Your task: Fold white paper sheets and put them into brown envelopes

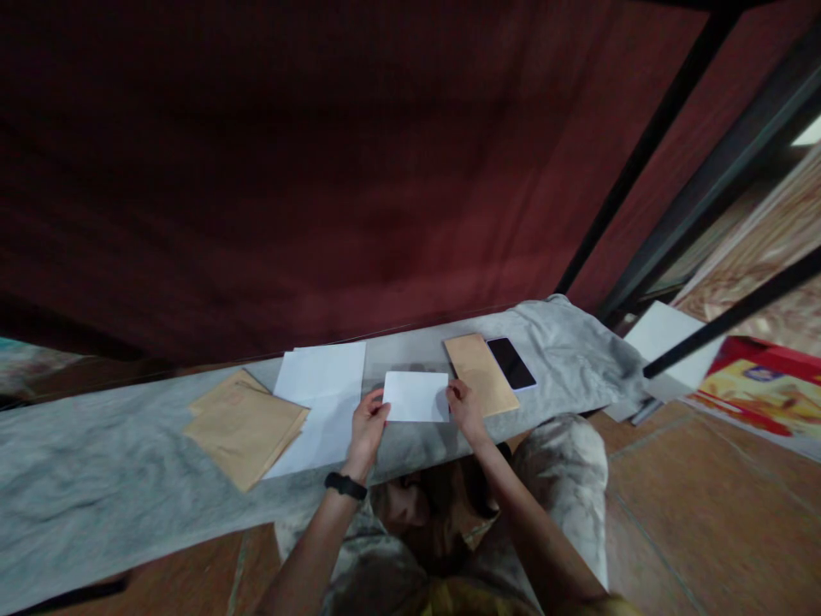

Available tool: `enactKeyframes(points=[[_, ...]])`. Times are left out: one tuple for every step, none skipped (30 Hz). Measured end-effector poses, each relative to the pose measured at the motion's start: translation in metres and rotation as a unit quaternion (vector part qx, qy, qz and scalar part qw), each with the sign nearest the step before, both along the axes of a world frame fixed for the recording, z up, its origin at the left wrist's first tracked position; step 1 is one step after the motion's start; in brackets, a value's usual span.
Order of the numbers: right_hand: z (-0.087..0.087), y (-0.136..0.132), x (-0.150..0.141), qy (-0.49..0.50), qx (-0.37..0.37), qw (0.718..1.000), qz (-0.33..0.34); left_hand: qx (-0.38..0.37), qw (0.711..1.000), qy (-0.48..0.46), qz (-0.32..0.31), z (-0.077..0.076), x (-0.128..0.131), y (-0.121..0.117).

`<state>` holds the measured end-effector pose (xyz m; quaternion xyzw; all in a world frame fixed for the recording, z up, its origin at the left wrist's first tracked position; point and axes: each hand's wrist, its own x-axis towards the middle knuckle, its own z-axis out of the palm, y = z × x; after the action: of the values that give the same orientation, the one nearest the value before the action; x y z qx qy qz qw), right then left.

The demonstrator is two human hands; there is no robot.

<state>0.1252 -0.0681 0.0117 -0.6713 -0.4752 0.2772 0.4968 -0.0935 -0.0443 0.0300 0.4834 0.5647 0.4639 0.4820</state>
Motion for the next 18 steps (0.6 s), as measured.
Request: enactKeyframes(points=[[-0.001,0.002,0.001,-0.025,0.001,1.000,-0.003,0.015,0.999,0.042,-0.016,-0.004,0.001,-0.003],[-0.002,0.004,0.001,-0.050,0.002,0.999,-0.005,0.032,0.995,0.087,-0.028,-0.008,0.002,-0.007],[-0.004,0.005,0.001,-0.073,0.000,0.997,-0.007,0.050,0.989,0.133,-0.038,-0.011,0.003,-0.011],[-0.006,0.006,0.000,-0.095,-0.002,0.995,-0.008,0.066,0.981,0.176,-0.046,-0.014,0.004,-0.013],[-0.007,0.007,-0.001,-0.116,-0.005,0.993,-0.007,0.080,0.972,0.213,-0.053,-0.017,0.005,-0.015],[-0.009,0.006,-0.002,-0.136,-0.007,0.991,-0.007,0.090,0.964,0.244,-0.059,-0.018,0.007,-0.016],[-0.010,0.006,-0.004,-0.153,-0.009,0.988,-0.006,0.098,0.956,0.269,-0.065,-0.020,0.007,-0.016],[-0.011,0.005,-0.006,-0.169,-0.010,0.986,-0.005,0.105,0.948,0.291,-0.070,-0.021,0.008,-0.016],[-0.011,0.004,-0.008,-0.180,-0.011,0.984,-0.004,0.110,0.941,0.311,-0.075,-0.023,0.009,-0.014],[-0.011,0.003,-0.011,-0.193,-0.011,0.981,-0.005,0.113,0.934,0.328,-0.080,-0.024,0.009,-0.013],[-0.011,0.002,-0.014,-0.214,-0.011,0.977,-0.006,0.115,0.928,0.343,-0.086,-0.025,0.009,-0.011],[-0.010,0.000,-0.018,-0.242,-0.008,0.970,-0.005,0.117,0.923,0.355,-0.093,-0.027,0.009,-0.009],[-0.010,-0.002,-0.023,-0.276,-0.002,0.961,0.002,0.120,0.918,0.365,-0.099,-0.028,0.009,-0.007],[-0.011,-0.003,-0.028,-0.312,0.006,0.950,0.015,0.123,0.912,0.376,-0.105,-0.029,0.009,-0.005],[-0.011,-0.005,-0.033,-0.344,0.015,0.938,0.033,0.125,0.907,0.387,-0.111,-0.029,0.009,-0.004],[-0.013,-0.007,-0.037,-0.368,0.022,0.928,0.050,0.126,0.902,0.396,-0.116,-0.028,0.009,-0.003],[-0.014,-0.008,-0.041,-0.381,0.027,0.922,0.065,0.124,0.898,0.404,-0.120,-0.027,0.008,-0.004],[-0.016,-0.010,-0.044,-0.389,0.028,0.918,0.072,0.120,0.895,0.411,-0.125,-0.024,0.009,-0.005]])
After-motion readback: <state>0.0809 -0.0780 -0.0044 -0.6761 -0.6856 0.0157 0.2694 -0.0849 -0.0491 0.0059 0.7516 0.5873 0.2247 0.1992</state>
